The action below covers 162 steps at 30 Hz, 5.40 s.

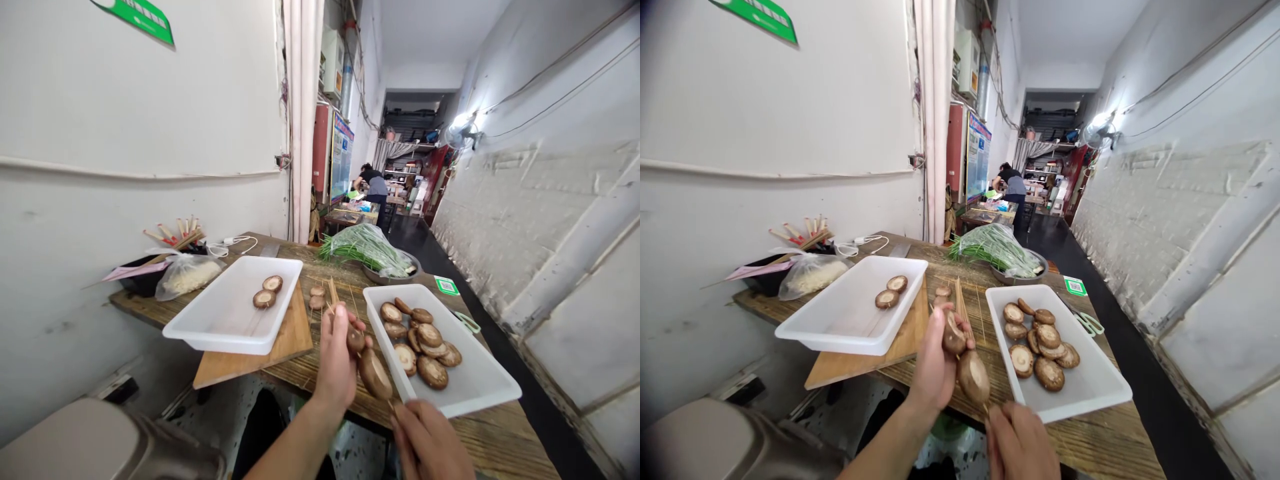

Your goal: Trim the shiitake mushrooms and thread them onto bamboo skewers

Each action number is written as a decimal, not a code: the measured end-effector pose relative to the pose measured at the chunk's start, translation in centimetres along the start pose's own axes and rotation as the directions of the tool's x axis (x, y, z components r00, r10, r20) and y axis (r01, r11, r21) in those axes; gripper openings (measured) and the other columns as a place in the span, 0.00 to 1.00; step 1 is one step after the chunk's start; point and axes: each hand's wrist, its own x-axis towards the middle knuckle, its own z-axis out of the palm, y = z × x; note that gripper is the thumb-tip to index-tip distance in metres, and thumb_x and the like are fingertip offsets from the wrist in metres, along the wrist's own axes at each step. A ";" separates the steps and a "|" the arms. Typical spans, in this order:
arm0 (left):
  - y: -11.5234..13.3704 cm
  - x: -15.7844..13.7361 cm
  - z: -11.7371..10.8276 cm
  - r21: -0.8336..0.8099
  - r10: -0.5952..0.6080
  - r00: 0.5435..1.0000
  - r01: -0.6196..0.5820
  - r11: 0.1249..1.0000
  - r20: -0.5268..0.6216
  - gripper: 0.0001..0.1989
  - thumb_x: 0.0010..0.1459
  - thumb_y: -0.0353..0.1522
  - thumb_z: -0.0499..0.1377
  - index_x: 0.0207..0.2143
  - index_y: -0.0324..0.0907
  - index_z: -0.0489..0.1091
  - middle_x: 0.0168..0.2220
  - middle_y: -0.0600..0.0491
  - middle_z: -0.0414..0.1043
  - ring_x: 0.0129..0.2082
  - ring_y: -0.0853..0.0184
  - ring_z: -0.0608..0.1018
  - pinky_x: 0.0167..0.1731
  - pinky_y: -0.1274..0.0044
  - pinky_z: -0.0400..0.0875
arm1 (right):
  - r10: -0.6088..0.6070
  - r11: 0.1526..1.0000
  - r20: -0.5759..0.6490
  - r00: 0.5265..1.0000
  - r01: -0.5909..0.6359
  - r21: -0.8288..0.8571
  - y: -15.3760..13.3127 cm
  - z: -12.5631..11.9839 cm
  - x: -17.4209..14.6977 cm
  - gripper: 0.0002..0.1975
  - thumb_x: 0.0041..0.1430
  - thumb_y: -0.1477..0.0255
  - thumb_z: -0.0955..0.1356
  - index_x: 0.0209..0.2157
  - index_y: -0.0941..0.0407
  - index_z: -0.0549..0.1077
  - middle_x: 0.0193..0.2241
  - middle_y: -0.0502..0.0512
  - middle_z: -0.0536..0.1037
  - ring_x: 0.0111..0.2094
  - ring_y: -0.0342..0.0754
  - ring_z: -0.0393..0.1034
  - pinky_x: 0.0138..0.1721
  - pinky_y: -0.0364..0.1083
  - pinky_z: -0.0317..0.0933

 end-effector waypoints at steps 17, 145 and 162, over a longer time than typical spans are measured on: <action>-0.6 5.6 -5.0 -0.085 -0.405 0.856 0.452 0.888 0.323 0.28 0.57 0.47 0.49 0.49 0.32 0.64 0.47 0.39 0.70 0.50 0.53 0.69 0.50 0.61 0.62 | 0.238 -0.051 0.751 0.615 -0.765 0.642 0.3 2.2 2.5 0.17 0.55 0.56 0.64 0.34 0.57 0.60 0.23 0.49 0.75 0.10 0.35 0.60 0.10 0.33 0.47; -5.1 2.4 -6.7 0.182 -0.225 0.968 0.204 0.962 0.107 0.08 0.51 0.31 0.61 0.34 0.37 0.69 0.37 0.49 0.72 0.40 0.65 0.75 0.39 0.73 0.71 | 0.329 0.064 0.669 0.667 -0.722 0.689 0.4 7.8 -1.3 0.24 0.53 0.47 0.60 0.25 0.55 0.60 0.12 0.38 0.50 0.12 0.34 0.40 0.13 0.37 0.38; -5.4 2.1 -5.2 0.209 -0.165 0.986 0.154 0.966 0.035 0.13 0.47 0.33 0.63 0.35 0.38 0.66 0.33 0.50 0.72 0.34 0.66 0.76 0.32 0.74 0.72 | 0.412 0.065 0.632 0.656 -0.713 0.698 -0.4 7.5 -1.1 0.22 0.54 0.49 0.61 0.24 0.55 0.58 0.12 0.38 0.50 0.12 0.34 0.41 0.13 0.36 0.38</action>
